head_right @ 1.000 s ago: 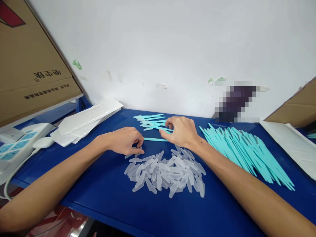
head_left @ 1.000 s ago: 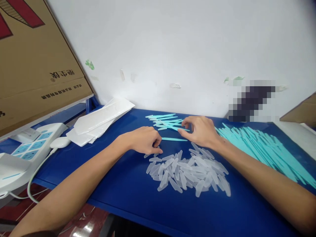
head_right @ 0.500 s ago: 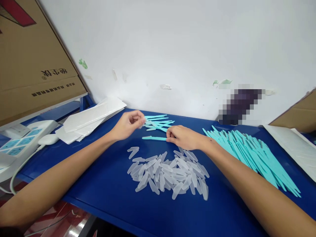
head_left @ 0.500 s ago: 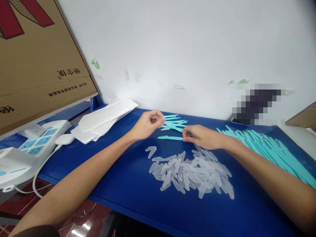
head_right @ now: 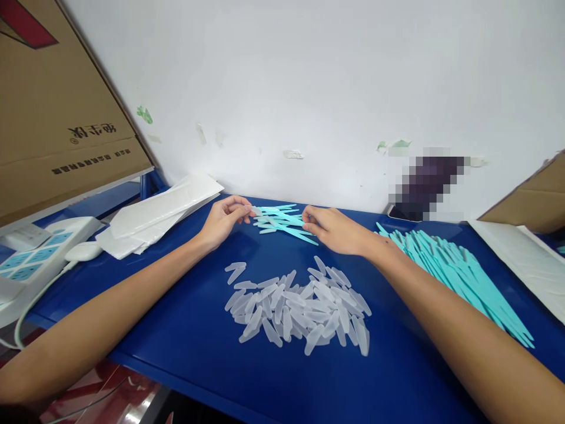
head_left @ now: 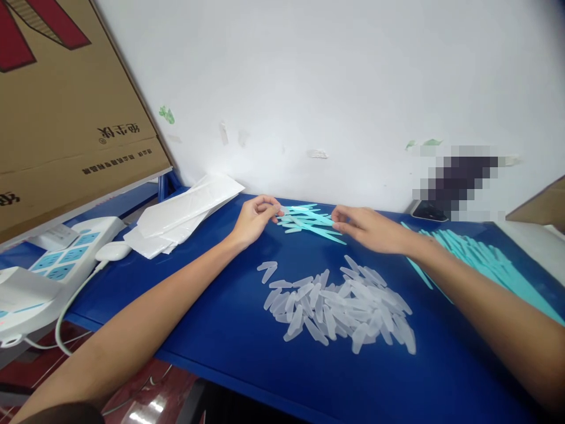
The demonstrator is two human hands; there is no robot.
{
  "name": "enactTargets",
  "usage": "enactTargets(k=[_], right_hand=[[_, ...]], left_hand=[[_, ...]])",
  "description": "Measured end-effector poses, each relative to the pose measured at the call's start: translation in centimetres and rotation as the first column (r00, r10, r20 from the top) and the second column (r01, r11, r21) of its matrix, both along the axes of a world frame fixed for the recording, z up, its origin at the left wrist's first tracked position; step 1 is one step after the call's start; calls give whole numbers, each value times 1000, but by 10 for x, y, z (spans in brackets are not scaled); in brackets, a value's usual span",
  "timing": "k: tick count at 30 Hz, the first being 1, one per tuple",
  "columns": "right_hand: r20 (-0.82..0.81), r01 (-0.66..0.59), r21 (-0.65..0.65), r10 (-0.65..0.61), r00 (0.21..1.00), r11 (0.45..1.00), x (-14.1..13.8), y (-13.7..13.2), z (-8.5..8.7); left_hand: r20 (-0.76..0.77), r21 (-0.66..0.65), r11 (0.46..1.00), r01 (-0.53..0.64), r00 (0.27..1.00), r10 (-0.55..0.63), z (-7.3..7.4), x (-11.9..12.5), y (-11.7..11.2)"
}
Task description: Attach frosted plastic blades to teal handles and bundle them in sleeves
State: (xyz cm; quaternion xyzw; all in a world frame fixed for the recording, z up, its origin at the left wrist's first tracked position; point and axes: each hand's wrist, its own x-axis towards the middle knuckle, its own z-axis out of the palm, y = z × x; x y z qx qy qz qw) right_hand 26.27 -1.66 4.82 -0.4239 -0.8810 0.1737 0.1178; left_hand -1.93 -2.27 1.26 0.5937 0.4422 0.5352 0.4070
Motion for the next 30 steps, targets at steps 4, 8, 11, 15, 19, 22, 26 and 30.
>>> enactTargets(k=[4, 8, 11, 15, 19, 22, 26, 30], right_hand=[[-1, -6, -17, 6, 1000, 1000, 0, -1, 1], [20, -10, -34, 10, 1000, 999, 0, -1, 1], [22, -2, -35, 3, 1000, 999, 0, -1, 1], [12, -12, -27, 12, 1000, 1000, 3, 1, -1], [2, -18, -30, 18, 1000, 999, 6, 3, -1], [7, -23, -27, 23, 1000, 999, 5, 3, -1], [15, -18, -24, 18, 1000, 1000, 5, 2, 0], [17, -9, -29, 9, 1000, 1000, 6, 3, 0]], left_hand=[[7, 19, 1000, 10, 1000, -10, 0, -1, 0], [12, 35, 999, 33, 999, -34, -1, -1, 0], [9, 37, 997, 74, 997, -75, -2, -1, 0], [0, 49, 995, 91, 996, -91, -2, -2, 0], [-7, 66, 996, 62, 998, -62, -3, -3, 1], [-4, 58, 996, 68, 998, -68, -4, -2, 1], [-6, 62, 996, 59, 998, -59, -4, -1, 1], [12, 59, 997, 50, 999, -51, -4, -1, 1]])
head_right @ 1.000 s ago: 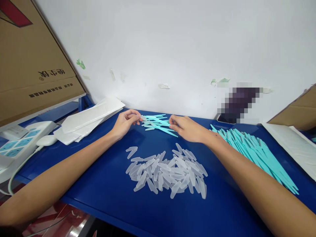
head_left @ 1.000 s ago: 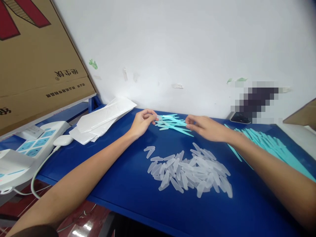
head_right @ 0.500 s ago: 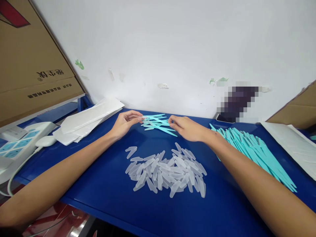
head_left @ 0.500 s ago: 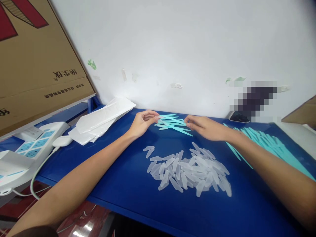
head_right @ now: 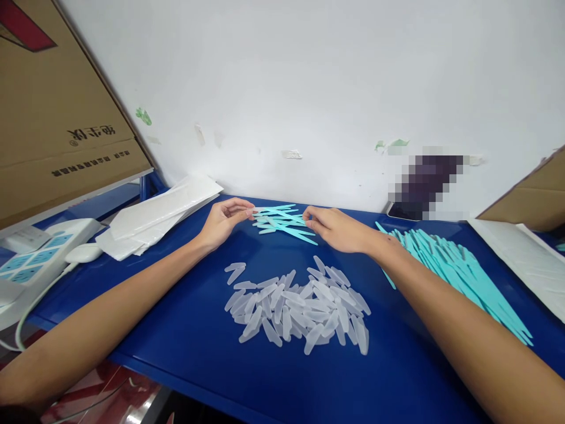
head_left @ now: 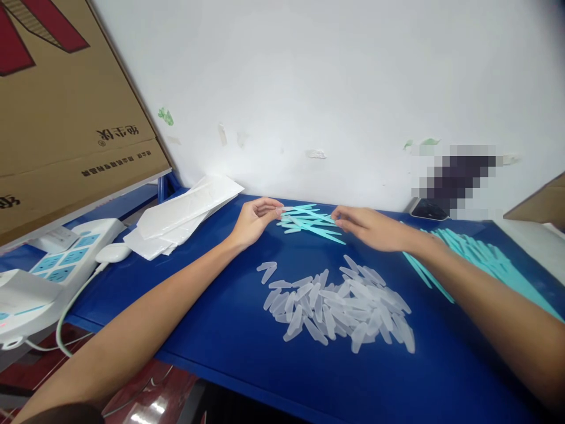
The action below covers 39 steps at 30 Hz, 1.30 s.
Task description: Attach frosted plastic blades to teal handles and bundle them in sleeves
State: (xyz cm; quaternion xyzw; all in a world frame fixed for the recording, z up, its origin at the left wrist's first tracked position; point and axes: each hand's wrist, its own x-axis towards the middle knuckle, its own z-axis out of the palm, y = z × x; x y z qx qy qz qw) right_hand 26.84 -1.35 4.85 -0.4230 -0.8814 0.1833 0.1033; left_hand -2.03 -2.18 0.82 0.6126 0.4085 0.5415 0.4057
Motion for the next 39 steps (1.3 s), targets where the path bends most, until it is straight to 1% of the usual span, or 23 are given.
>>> enactTargets(k=[5, 10, 15, 17, 20, 23, 25, 28, 30, 32, 35, 37, 39], right_hand=[[-4, -9, -3, 9, 1000, 1000, -1, -1, 1], [18, 15, -1, -15, 1000, 1000, -1, -2, 4], [12, 7, -19, -7, 1000, 1000, -1, -1, 2], [15, 5, -21, -5, 1000, 1000, -3, -2, 1], [32, -16, -17, 16, 999, 1000, -7, -5, 0], [43, -33, 13, 33, 999, 999, -12, -8, 0], [41, -38, 26, 37, 998, 999, -14, -9, -1], [45, -36, 8, 35, 998, 999, -15, -6, -6], [87, -29, 37, 26, 996, 999, -14, -4, -11], [164, -16, 114, -3, 986, 993, -14, -3, -17], [251, 46, 220, -102, 963, 974, -15, -5, -19], [242, 78, 228, -134, 961, 970, -18, -7, -15], [219, 44, 184, -85, 972, 982, -23, -6, -9]], left_hand=[[14, -15, 999, 33, 999, -33, -1, 3, -2], [-3, 7, 1000, -11, 1000, 11, -1, 3, -2], [7, 5, 1000, -20, 1000, 20, -1, 3, -1], [6, -8, 1000, 0, 1000, 0, -2, 3, -2], [-5, -30, 997, 66, 998, -66, -4, 4, -3], [-57, -60, 989, 135, 989, -138, -7, 4, -4], [-109, -67, 987, 143, 983, -150, -8, 3, -3], [-253, -40, 993, 111, 960, -118, -7, 0, -1], [-319, 0, 998, 65, 946, -61, -4, -3, 0], [-312, 25, 1000, -1, 950, 9, -2, -8, 3], [-265, 4, 995, -99, 959, 96, -1, -17, 8], [-246, -20, 988, -150, 959, 141, -2, -23, 13], [-240, -32, 980, -198, 953, 185, -3, -29, 16]])
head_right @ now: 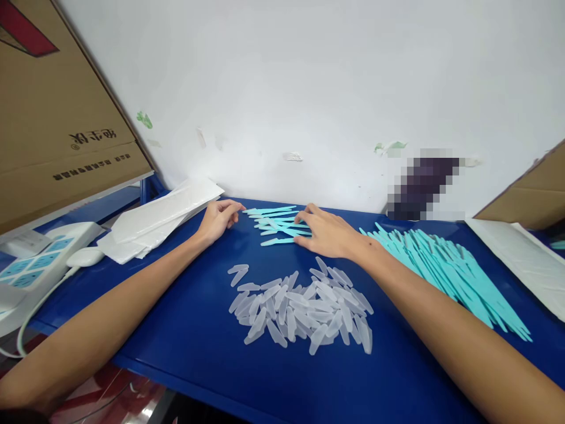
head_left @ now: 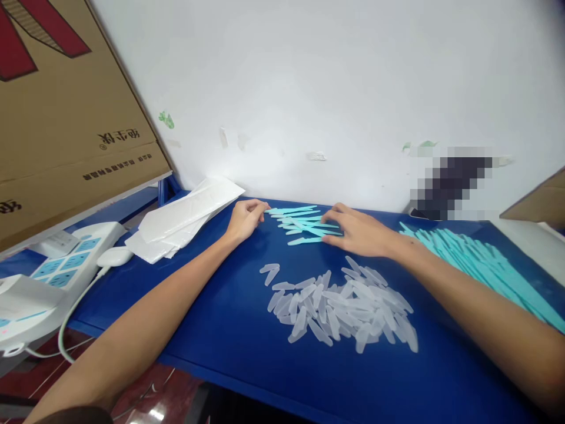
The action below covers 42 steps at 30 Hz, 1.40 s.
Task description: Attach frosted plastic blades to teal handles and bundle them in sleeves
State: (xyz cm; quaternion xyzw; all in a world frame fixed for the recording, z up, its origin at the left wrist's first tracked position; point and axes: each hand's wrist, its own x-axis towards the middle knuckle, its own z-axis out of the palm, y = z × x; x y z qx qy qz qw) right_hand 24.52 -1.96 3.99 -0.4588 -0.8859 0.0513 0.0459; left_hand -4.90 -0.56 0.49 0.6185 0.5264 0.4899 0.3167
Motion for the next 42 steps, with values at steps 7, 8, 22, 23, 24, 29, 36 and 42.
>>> enactTargets(k=[7, 8, 22, 23, 24, 29, 36, 42], right_hand=[[274, -39, -165, 84, 958, 986, -49, 48, 20], [315, -28, -182, 85, 945, 983, -59, 57, 22], [227, -120, -80, 136, 964, 989, -80, 74, -3], [172, -125, -45, 131, 976, 991, -72, 69, -5], [109, -119, -9, 120, 987, 993, -63, 65, -6], [-286, 62, 130, -23, 958, 990, -33, 44, -15], [-905, 128, -149, -188, 382, 980, -26, 36, -41], [-886, 160, -192, -241, 396, 968, -24, 36, -50]], left_hand=[[-65, 39, 994, -101, 992, 104, -5, -8, 5], [-76, 46, 993, -105, 991, 109, -6, -9, 5], [-279, 206, 969, -134, 941, 190, -7, -8, 3], [-272, 211, 969, -130, 944, 186, -8, -8, 2], [-261, 216, 969, -120, 949, 176, -8, -8, 2], [-108, 252, 967, 28, 994, -1, 7, 14, -2], [-185, 399, 830, 391, 920, -344, 75, 119, 17], [-330, 110, 826, 553, 804, -494, 87, 177, 47]])
